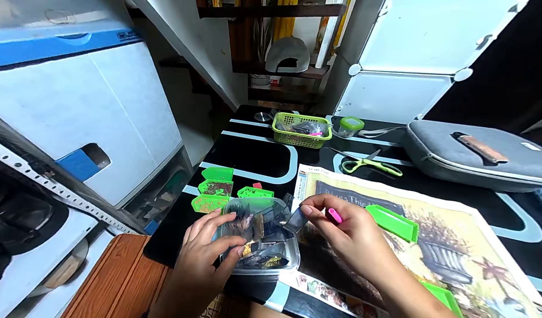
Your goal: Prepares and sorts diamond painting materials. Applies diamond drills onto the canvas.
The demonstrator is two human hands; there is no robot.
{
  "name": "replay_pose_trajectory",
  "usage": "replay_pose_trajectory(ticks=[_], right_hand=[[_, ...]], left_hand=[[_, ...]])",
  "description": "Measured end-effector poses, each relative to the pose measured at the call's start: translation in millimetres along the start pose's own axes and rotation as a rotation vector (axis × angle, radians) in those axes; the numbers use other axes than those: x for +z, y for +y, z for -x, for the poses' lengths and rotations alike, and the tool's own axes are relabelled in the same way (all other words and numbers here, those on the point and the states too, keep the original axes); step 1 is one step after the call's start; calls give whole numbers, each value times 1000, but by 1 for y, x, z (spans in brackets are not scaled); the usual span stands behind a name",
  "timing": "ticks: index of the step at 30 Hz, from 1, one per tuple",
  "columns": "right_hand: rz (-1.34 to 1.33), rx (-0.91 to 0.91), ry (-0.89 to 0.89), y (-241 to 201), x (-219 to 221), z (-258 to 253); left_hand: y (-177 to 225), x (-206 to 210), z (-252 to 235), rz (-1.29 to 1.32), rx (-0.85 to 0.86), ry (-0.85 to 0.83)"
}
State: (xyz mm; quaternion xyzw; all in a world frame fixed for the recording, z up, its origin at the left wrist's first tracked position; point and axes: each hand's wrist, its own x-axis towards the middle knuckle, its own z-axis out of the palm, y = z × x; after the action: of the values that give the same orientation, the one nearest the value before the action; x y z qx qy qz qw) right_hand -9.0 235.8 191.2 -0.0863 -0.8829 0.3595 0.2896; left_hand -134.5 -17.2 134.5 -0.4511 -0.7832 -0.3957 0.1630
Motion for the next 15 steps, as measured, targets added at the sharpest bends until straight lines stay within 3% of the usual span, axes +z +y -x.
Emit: replay_pose_trajectory(ticks=[10, 15], right_hand=[[-51, 74, -25, 2, 3, -4], [-3, -44, -2, 3, 8, -4]], left_hand=[[2, -2, -2, -54, 35, 19], [5, -5, -1, -86, 71, 10]])
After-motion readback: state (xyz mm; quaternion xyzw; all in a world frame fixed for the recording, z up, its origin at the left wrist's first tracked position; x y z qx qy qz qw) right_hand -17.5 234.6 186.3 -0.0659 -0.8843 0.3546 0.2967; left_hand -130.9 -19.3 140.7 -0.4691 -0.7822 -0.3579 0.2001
